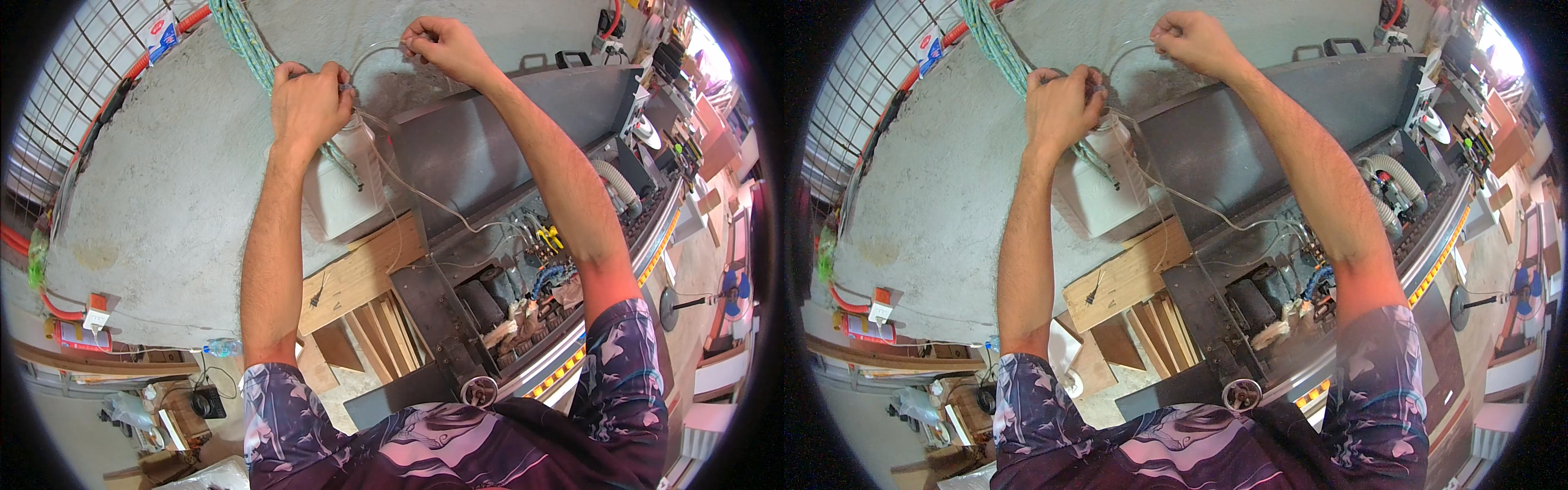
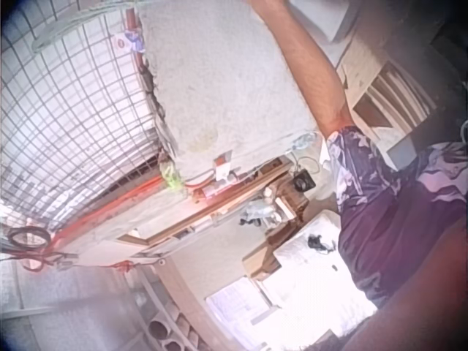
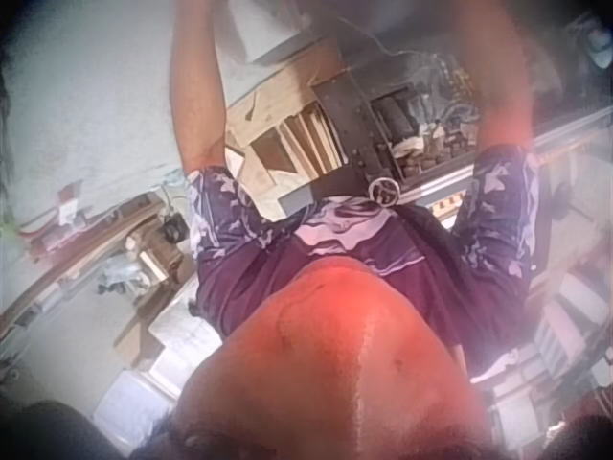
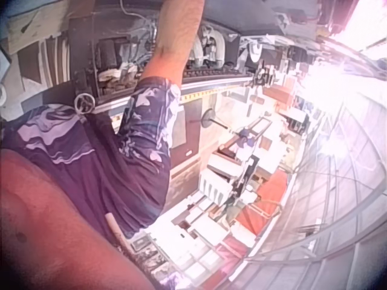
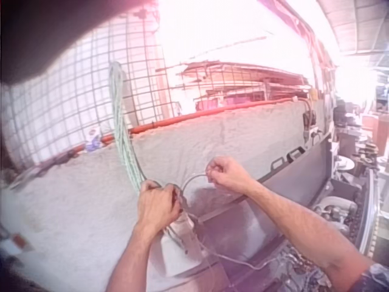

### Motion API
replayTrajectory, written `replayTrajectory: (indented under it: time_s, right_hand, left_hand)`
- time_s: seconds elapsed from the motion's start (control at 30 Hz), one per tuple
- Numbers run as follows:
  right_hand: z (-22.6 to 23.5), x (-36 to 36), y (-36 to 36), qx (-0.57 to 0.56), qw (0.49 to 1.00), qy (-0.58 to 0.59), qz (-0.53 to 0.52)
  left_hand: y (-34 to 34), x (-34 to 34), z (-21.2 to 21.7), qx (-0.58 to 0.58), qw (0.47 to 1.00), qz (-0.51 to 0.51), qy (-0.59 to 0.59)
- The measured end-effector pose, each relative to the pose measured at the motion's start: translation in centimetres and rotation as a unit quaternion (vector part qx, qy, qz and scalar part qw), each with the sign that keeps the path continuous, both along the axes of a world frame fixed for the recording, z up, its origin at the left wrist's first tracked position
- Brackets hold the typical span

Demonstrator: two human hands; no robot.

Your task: The person assembles a mechanical device on a workbench. They connect a clear tube to a white container, secure it with a red cap, and then use pliers to tighten fittings on a blue braided hose attached to the machine.

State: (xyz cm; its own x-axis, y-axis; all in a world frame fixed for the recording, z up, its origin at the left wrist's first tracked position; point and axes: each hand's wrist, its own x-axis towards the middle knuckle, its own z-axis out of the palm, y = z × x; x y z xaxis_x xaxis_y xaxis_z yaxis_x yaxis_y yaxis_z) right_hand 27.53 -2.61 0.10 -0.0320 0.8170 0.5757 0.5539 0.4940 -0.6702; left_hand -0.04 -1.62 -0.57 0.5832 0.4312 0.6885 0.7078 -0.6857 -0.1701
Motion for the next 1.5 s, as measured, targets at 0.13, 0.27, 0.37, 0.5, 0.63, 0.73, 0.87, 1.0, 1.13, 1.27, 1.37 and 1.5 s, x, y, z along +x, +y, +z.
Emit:
replayTrajectory:
  time_s: [0.13, 0.27, 0.37, 0.5, 0.63, 0.73, 0.87, 1.0, 1.13, 1.27, 1.37, 1.5]
  right_hand:
    - [-0.3, 0.2, 0.6, 0.013, 1.0, 0.004, 0.008]
    - [-0.2, 0.3, 0.7, 0.007, 1.0, -0.005, 0.006]
    - [0.4, -0.1, 0.3, 0.002, 1.0, -0.025, -0.012]
    - [0.2, -0.7, 0.7, 0.001, 0.998, -0.047, -0.042]
    - [-0.5, 1.1, 1.2, 0.033, 0.998, -0.04, -0.044]
    - [-0.2, -0.7, 1.6, 0.012, 1.0, 0.012, 0.006]
    - [-0.6, -0.3, 1.8, 0.006, 0.999, 0.03, 0.014]
    - [-0.3, -0.4, 1.4, 0.002, 1.0, 0.019, 0.011]
    - [-0.3, -0.1, 1.7, 0.008, 1.0, 0.001, 0.023]
    - [-0.2, -0.5, 1.4, 0.009, 1.0, -0.003, 0.016]
    - [-0.6, 0.0, 1.4, 0.011, 1.0, -0.002, 0.009]
    - [-0.6, 0.1, 1.8, 0.012, 1.0, 0.0, 0.025]
  left_hand:
    - [0.2, -0.1, 0.0, -0.011, 1.0, 0.004, 0.008]
    - [-0.3, -0.1, 0.6, -0.041, 0.998, 0.033, 0.032]
    - [-0.2, -0.1, 0.9, -0.032, 0.998, 0.046, 0.039]
    - [1.1, -0.2, -0.3, -0.005, 0.996, 0.052, 0.067]
    - [1.6, 1.1, -0.6, -0.005, 0.994, 0.05, 0.093]
    - [2.1, -1.0, -0.4, 0.019, 0.994, 0.054, 0.093]
    - [1.3, 0.0, -0.1, 0.001, 0.992, 0.07, 0.106]
    - [1.6, -0.1, -0.3, 0.007, 0.993, 0.068, 0.1]
    - [1.6, -0.2, -0.5, 0.029, 0.994, 0.057, 0.09]
    - [1.1, -0.3, -0.2, 0.019, 0.992, 0.071, 0.1]
    - [1.1, 0.3, -0.6, 0.014, 0.992, 0.072, 0.103]
    - [0.5, 0.4, -0.2, 0.013, 0.99, 0.091, 0.112]
